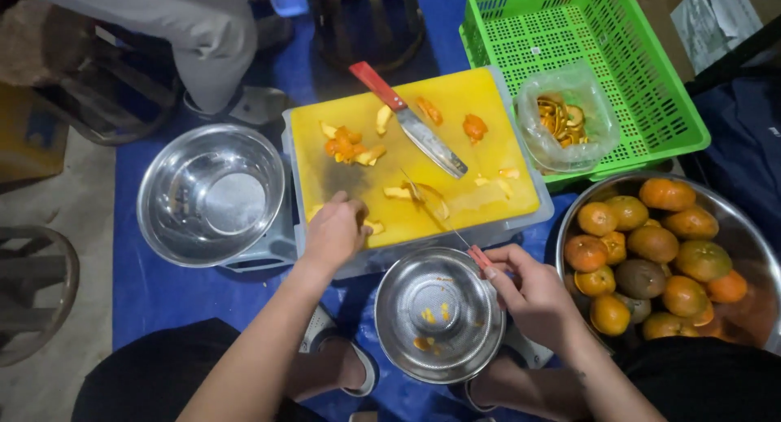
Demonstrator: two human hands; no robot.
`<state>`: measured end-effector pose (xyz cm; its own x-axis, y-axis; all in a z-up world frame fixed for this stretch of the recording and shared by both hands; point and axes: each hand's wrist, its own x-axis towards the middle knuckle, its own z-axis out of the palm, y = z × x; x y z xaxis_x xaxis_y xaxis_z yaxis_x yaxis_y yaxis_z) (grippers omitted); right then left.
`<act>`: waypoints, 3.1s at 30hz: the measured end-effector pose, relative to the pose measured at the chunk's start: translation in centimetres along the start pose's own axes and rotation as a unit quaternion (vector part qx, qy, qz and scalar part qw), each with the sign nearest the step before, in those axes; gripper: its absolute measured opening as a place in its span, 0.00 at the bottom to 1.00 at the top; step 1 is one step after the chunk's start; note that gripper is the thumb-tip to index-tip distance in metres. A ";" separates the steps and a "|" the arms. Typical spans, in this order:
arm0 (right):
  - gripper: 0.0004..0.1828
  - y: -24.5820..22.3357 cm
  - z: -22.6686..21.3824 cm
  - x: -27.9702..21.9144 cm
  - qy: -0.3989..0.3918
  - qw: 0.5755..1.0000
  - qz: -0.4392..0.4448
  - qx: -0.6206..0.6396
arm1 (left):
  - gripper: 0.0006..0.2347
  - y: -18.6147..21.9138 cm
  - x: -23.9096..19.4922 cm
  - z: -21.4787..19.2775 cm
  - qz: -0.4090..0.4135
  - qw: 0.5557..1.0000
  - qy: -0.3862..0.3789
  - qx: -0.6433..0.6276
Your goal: The person peels and slices small orange fruits on a yellow cutting board using a knife. The person places the peeled fruit into a metal bowl and discards the peels into a green basket. Another person is also peeling fruit nearby.
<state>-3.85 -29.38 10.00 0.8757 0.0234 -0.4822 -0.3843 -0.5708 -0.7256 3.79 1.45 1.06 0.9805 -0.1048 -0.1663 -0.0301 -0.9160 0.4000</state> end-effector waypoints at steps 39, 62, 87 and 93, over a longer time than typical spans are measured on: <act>0.22 1.8 -0.1 0.7 -0.131 0.903 -0.005 0.410 | 0.14 7.1 3.2 -4.7 0.165 0.959 0.113 -0.202; 0.16 2.9 -3.4 0.9 0.048 0.978 -0.078 0.186 | 0.08 6.8 4.7 4.8 0.104 0.994 0.026 0.000; 0.15 3.1 -4.2 0.9 0.084 0.969 -0.102 0.206 | 0.14 5.7 1.1 2.6 0.031 0.973 0.216 -0.082; 0.19 1.5 -3.2 0.2 0.034 0.993 -0.100 0.061 | 0.10 3.6 5.6 3.2 -0.046 0.986 0.123 -0.099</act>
<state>-3.36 -32.89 10.37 0.9538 0.0687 -0.2925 -0.2308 -0.4558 -0.8596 8.52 -3.62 -1.30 0.9954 0.0958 0.0038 0.0768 -0.8211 0.5657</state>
